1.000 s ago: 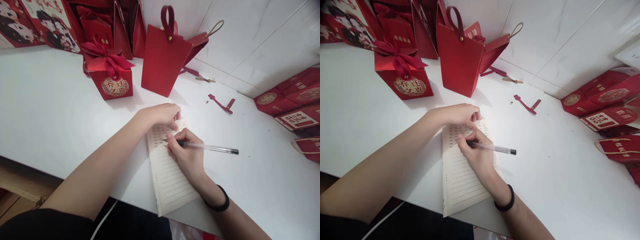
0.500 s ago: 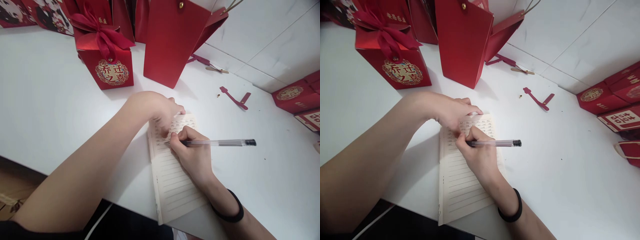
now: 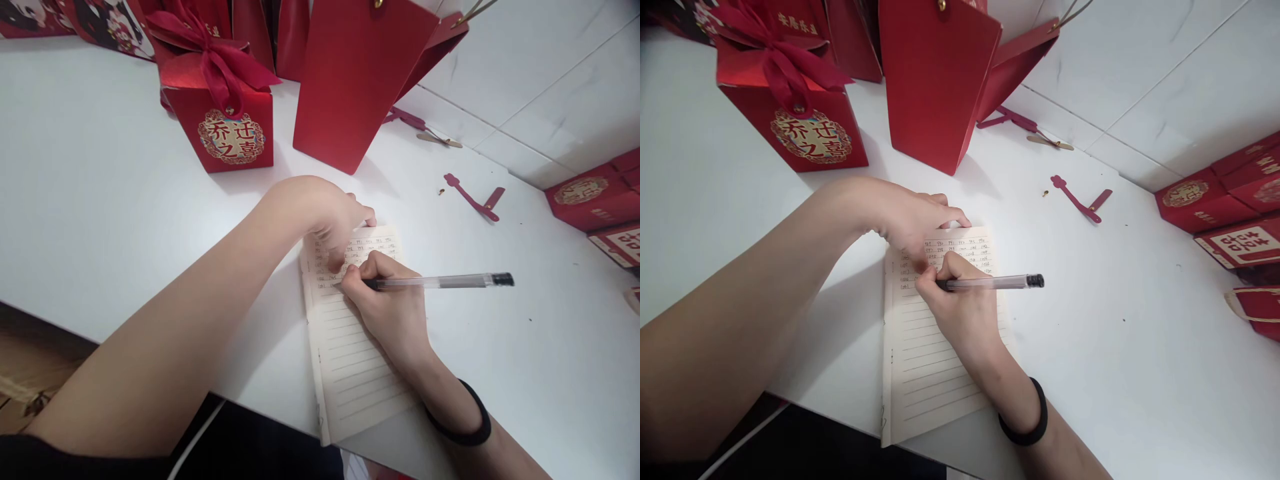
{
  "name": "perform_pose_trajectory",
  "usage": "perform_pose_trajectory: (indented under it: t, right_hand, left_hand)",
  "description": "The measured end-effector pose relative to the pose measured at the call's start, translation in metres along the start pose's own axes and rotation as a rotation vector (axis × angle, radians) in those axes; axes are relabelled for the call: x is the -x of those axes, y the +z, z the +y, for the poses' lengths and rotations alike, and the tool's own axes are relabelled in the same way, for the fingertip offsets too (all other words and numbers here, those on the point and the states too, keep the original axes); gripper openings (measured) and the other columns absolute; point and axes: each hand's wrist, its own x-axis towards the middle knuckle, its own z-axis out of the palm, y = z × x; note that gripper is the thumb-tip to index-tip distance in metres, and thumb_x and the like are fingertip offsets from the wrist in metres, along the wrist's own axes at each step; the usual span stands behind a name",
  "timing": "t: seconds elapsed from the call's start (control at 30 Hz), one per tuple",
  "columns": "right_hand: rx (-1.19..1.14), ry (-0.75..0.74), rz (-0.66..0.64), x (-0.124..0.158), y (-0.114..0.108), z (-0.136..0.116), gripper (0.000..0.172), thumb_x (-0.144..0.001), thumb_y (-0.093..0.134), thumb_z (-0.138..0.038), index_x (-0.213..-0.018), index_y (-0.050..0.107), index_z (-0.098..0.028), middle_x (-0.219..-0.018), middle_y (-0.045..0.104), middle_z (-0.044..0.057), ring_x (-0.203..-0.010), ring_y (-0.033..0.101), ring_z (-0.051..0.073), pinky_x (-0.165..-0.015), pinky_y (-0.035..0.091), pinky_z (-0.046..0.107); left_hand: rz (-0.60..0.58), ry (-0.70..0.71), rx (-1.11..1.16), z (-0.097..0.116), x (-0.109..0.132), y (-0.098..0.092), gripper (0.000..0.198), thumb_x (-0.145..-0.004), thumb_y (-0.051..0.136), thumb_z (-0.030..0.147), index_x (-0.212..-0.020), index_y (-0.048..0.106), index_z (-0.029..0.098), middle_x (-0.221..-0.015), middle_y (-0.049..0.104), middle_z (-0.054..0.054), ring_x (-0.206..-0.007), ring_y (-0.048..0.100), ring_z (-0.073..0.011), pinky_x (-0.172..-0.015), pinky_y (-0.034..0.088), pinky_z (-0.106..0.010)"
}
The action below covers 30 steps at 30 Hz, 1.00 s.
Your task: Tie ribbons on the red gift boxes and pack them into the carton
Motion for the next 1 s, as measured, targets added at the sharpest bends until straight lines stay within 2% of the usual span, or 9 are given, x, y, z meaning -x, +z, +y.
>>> perform_pose_trajectory:
  t: [0.1, 0.3, 0.43, 0.63, 0.77, 0.87, 1.0]
  right_hand:
    - [-0.002, 0.014, 0.004, 0.0, 0.0, 0.0, 0.036, -0.076, 0.053, -0.018, -0.053, 0.026, -0.02, -0.046, 0.031, -0.007, -0.045, 0.029, 0.008, -0.043, 0.024, 0.023]
    - [0.018, -0.008, 0.026, 0.0, 0.001, 0.0, 0.036, -0.075, 0.052, -0.017, -0.053, 0.024, -0.021, -0.046, 0.027, -0.006, -0.046, 0.026, 0.008, -0.043, 0.022, 0.023]
    - [0.031, -0.031, 0.029, 0.0, 0.0, 0.0, 0.035, -0.073, 0.051, -0.015, -0.053, 0.023, -0.021, -0.047, 0.025, -0.006, -0.046, 0.024, 0.008, -0.042, 0.022, 0.023]
    - [0.016, -0.002, 0.038, 0.0, 0.001, 0.0, 0.034, -0.075, 0.051, -0.017, -0.053, 0.025, -0.021, -0.048, 0.026, -0.006, -0.047, 0.025, 0.008, -0.043, 0.023, 0.023]
    - [0.027, -0.04, 0.044, 0.001, 0.001, 0.0, 0.034, -0.071, 0.049, -0.013, -0.053, 0.022, -0.02, -0.047, 0.025, -0.006, -0.046, 0.023, 0.008, -0.042, 0.021, 0.022]
    - [-0.132, 0.024, 0.087, -0.001, -0.003, 0.002, 0.034, -0.076, 0.053, -0.019, -0.054, 0.027, -0.021, -0.046, 0.031, -0.007, -0.042, 0.028, 0.007, -0.039, 0.025, 0.02]
    - [-0.5, 0.179, 0.116, -0.013, -0.011, 0.01, 0.036, -0.083, 0.056, -0.04, -0.062, 0.032, -0.022, -0.044, 0.038, -0.009, -0.033, 0.029, 0.006, -0.03, 0.021, 0.017]
  left_hand:
    - [-0.015, -0.007, -0.022, 0.001, 0.001, 0.0, 0.092, -0.049, 0.073, 0.031, -0.132, 0.037, 0.041, -0.131, 0.04, 0.0, -0.117, 0.037, -0.0365, -0.089, 0.041, -0.038]
    - [-0.013, -0.01, -0.031, -0.001, -0.002, 0.001, 0.093, -0.048, 0.074, 0.03, -0.132, 0.037, 0.04, -0.132, 0.039, 0.0, -0.115, 0.04, -0.0333, -0.087, 0.042, -0.033]
    - [-0.009, -0.007, -0.033, 0.0, -0.001, 0.0, 0.095, -0.046, 0.075, 0.029, -0.132, 0.037, 0.041, -0.129, 0.041, 0.001, -0.115, 0.04, -0.0327, -0.088, 0.041, -0.033]
    - [0.015, -0.008, -0.002, -0.001, -0.003, 0.001, 0.087, -0.05, 0.074, 0.029, -0.13, 0.041, 0.039, -0.123, 0.046, 0.002, -0.113, 0.043, -0.0308, -0.087, 0.041, -0.032]
    - [0.016, 0.014, -0.039, -0.003, -0.004, 0.001, 0.092, -0.047, 0.075, 0.033, -0.132, 0.039, 0.04, -0.125, 0.045, 0.0, -0.11, 0.044, -0.0322, -0.085, 0.042, -0.033]
    - [-0.008, 0.038, -0.091, -0.004, -0.003, 0.0, 0.098, -0.046, 0.076, 0.037, -0.134, 0.034, 0.04, -0.129, 0.043, -0.001, -0.106, 0.047, -0.0318, -0.082, 0.044, -0.035]
    - [-0.007, 0.045, -0.079, -0.005, -0.002, 0.001, 0.099, -0.046, 0.075, 0.039, -0.135, 0.032, 0.04, -0.129, 0.045, -0.002, -0.106, 0.049, -0.0301, -0.082, 0.044, -0.033]
